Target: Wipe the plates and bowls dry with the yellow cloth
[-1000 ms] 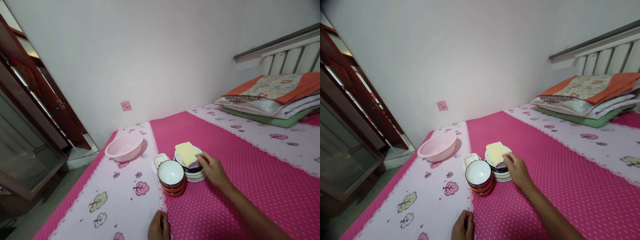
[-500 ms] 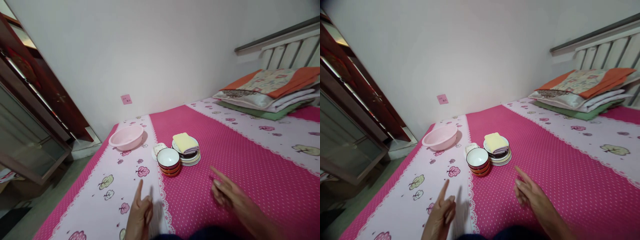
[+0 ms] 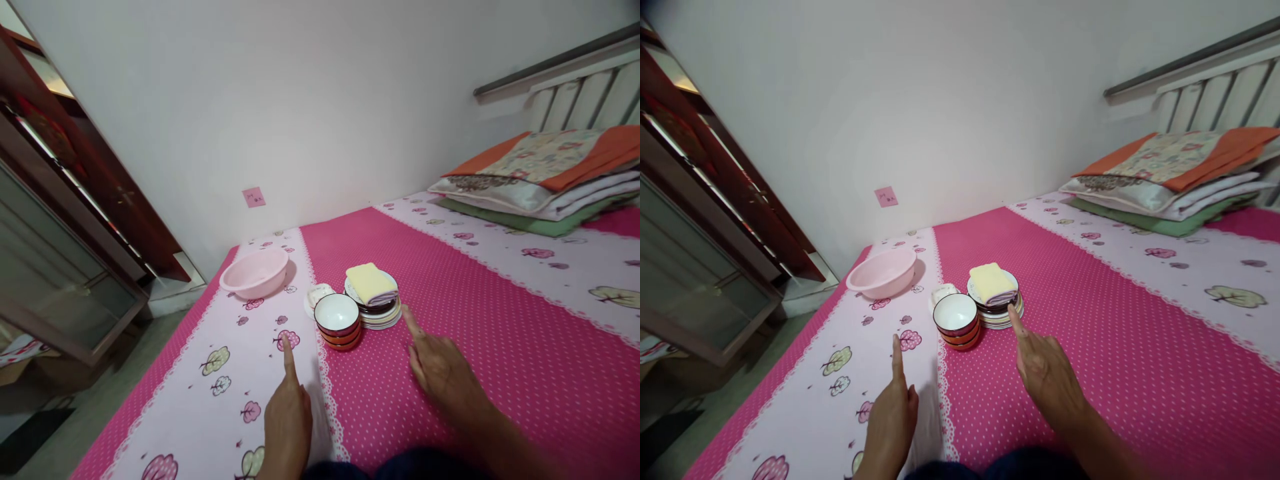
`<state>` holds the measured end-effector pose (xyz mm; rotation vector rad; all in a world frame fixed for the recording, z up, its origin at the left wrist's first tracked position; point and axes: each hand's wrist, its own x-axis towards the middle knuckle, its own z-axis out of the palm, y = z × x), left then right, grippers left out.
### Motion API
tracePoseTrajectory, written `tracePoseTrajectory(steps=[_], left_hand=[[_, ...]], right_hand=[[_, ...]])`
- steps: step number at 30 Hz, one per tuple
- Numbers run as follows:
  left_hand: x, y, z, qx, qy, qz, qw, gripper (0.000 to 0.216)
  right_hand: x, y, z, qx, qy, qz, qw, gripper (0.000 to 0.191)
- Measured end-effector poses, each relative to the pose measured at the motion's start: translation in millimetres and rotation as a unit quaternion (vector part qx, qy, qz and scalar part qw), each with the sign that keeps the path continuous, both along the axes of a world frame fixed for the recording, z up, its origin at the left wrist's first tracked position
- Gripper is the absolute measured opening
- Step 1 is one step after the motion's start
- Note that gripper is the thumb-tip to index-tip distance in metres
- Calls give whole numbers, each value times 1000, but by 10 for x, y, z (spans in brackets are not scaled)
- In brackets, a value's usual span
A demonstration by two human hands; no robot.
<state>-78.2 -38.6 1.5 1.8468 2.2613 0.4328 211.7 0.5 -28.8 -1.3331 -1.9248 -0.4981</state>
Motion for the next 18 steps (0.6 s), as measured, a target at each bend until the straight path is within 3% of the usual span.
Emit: tracePoseTrajectory(steps=[5,10,13,18], left_hand=[[-38,155,-243,-32,27,-13,999,90],[-93,211,-586,-83,36,-16,996,86],[-123,207,-704,-74,26,-27,997,88],[-129,227,-723,-43,3,-28,999,90]], right_hand=[[-17,144,-513,-142,-37,-18,989,84],[-38,217,-921,-181,-38,-38,982,91],[-26,241,-998,-201,-35,-45,978,92],[-8,245,-952,-246,-15,-31,969,87]])
